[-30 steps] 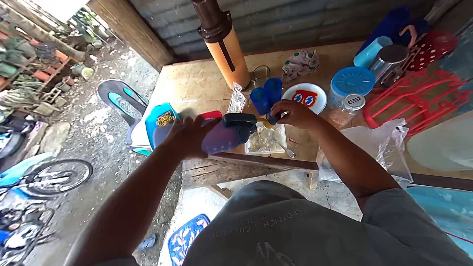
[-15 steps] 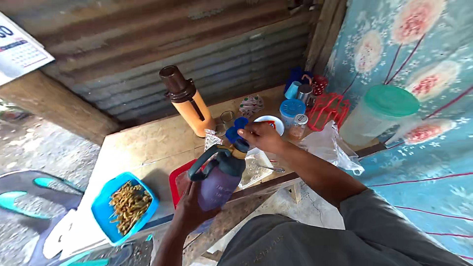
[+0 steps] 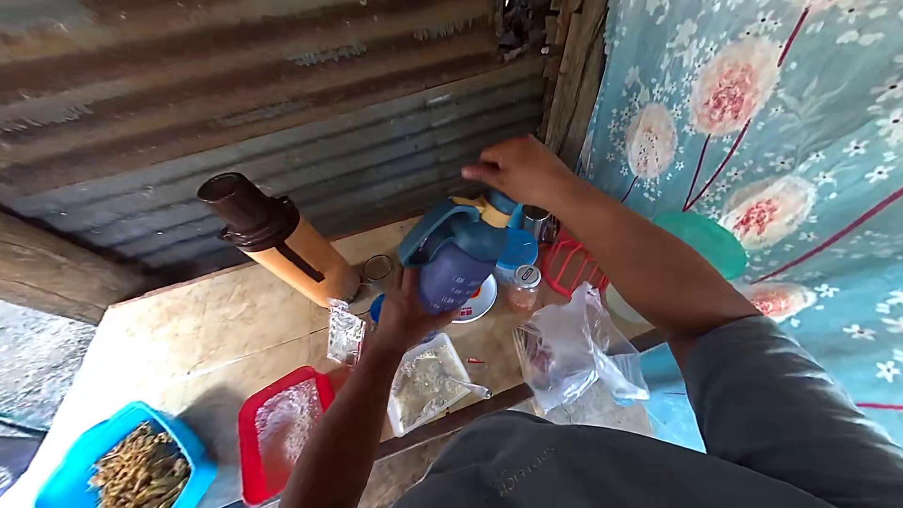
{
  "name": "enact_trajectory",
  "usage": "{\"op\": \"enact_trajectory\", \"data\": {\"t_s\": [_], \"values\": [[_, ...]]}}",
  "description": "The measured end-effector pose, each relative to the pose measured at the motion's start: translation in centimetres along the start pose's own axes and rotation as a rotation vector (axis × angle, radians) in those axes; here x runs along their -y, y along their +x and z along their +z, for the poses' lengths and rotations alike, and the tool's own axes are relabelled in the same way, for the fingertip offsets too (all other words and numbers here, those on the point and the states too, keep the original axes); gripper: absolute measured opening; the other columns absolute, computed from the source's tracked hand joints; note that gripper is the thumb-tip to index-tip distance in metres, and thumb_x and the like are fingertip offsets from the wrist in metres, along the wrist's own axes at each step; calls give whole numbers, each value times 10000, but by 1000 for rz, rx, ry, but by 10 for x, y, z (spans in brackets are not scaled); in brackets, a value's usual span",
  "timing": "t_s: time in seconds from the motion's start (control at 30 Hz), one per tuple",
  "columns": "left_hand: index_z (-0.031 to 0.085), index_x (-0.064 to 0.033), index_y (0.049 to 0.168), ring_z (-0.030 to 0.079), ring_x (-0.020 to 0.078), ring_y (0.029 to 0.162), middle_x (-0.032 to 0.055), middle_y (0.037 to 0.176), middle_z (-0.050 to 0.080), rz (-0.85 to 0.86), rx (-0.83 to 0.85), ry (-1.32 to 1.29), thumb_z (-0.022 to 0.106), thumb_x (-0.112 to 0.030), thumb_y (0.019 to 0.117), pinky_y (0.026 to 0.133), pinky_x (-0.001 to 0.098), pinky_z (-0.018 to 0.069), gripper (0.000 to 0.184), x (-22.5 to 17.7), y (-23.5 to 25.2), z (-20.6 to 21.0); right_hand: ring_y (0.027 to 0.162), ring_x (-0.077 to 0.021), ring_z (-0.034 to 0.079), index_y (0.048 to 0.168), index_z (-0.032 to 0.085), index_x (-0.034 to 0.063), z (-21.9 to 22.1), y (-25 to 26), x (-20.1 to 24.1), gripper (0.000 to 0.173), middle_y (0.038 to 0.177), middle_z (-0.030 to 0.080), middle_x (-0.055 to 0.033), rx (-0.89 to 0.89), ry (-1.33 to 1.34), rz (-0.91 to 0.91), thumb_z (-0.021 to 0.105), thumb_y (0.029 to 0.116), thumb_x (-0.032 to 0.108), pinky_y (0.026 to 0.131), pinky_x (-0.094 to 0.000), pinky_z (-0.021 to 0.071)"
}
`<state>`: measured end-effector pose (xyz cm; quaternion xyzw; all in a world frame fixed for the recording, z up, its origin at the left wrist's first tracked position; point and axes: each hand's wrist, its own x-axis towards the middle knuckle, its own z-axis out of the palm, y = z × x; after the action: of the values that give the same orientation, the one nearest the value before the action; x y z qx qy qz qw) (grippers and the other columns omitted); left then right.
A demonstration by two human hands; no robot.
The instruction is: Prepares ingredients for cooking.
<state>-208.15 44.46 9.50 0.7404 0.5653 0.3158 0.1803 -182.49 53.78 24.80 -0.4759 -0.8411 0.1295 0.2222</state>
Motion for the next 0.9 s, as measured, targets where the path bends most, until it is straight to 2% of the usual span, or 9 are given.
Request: {"op": "enact_trajectory", "data": {"t_s": [0.1, 0.2, 0.27, 0.33, 0.4, 0.53, 0.67, 0.77, 0.9], "values": [[323, -44, 1569, 502, 447, 1355, 286, 1533, 418, -23, -40, -4, 992, -331, 617, 1071, 627, 454, 1199, -12, 47, 28, 1015, -373, 677, 1106, 699, 0, -13, 32, -38, 572, 1056, 700, -208, -39, 16, 140, 539, 1040, 546, 887, -624, 518], [324, -26, 1566, 457, 446, 1397, 291, 1557, 390, -36, -124, -19, 977, -380, 621, 1126, 604, 412, 1202, -9, 93, 53, 1022, -280, 694, 1314, 643, 102, -22, 46, -64, 491, 1206, 674, -149, 88, 318, 120, 553, 1046, 504, 823, -506, 597], [326, -11, 1565, 432, 468, 1410, 297, 1555, 393, -80, -156, 22, 966, -408, 646, 1141, 639, 367, 1189, -7, 123, 64, 980, -265, 707, 1354, 593, 116, -19, 61, -78, 495, 1211, 658, -152, 94, 318, 42, 722, 973, 404, 809, -479, 619], [287, -67, 1600, 278, 479, 1503, 236, 1644, 293, -187, -64, 122, 919, -410, 734, 1131, 730, 287, 1126, -5, 144, 66, 1014, -289, 688, 1314, 610, 78, -8, 78, -86, 557, 1167, 681, -175, 21, 210, -7, 836, 878, 342, 900, -515, 564], [281, -155, 1623, 93, 517, 1547, 175, 1722, 87, -288, 105, 259, 865, -431, 806, 1106, 804, 218, 1042, 3, 149, 62, 1065, -340, 678, 1300, 611, 71, 7, 93, -92, 562, 1160, 687, -193, 14, 96, 12, 858, 860, 319, 951, -565, 531], [479, -190, 1543, 94, 522, 1543, 210, 1697, 180, -269, 259, 301, 796, -411, 890, 1147, 768, 175, 759, 36, 101, 43, 1177, -447, 640, 1351, 611, 82, 43, 122, -113, 563, 1232, 675, -246, 71, -90, 98, 836, 885, 304, 989, -660, 490], [633, -131, 1402, 222, 488, 1526, 218, 1622, 361, -164, 24, 248, 761, -296, 920, 1181, 695, 249, 525, 63, 16, 9, 1243, -521, 581, 1385, 609, 77, 76, 145, -144, 584, 1304, 635, -295, 149, -151, 168, 823, 894, 311, 1003, -750, 423], [675, -110, 1332, 271, 476, 1512, 205, 1597, 408, -153, -125, 371, 724, -275, 928, 1171, 673, 286, 439, 64, -47, -34, 1268, -559, 550, 1442, 568, 84, 85, 150, -150, 627, 1337, 610, -325, 141, -157, 171, 798, 916, 336, 1013, -775, 392], [688, -83, 1300, 318, 485, 1487, 206, 1554, 465, -251, -163, 477, 671, -283, 950, 1135, 696, 315, 403, 64, -127, -72, 1368, -608, 425, 1600, 366, 92, 89, 145, -150, 818, 1511, 430, -373, 154, -165, 158, 761, 943, 376, 1053, -804, 332]]}}
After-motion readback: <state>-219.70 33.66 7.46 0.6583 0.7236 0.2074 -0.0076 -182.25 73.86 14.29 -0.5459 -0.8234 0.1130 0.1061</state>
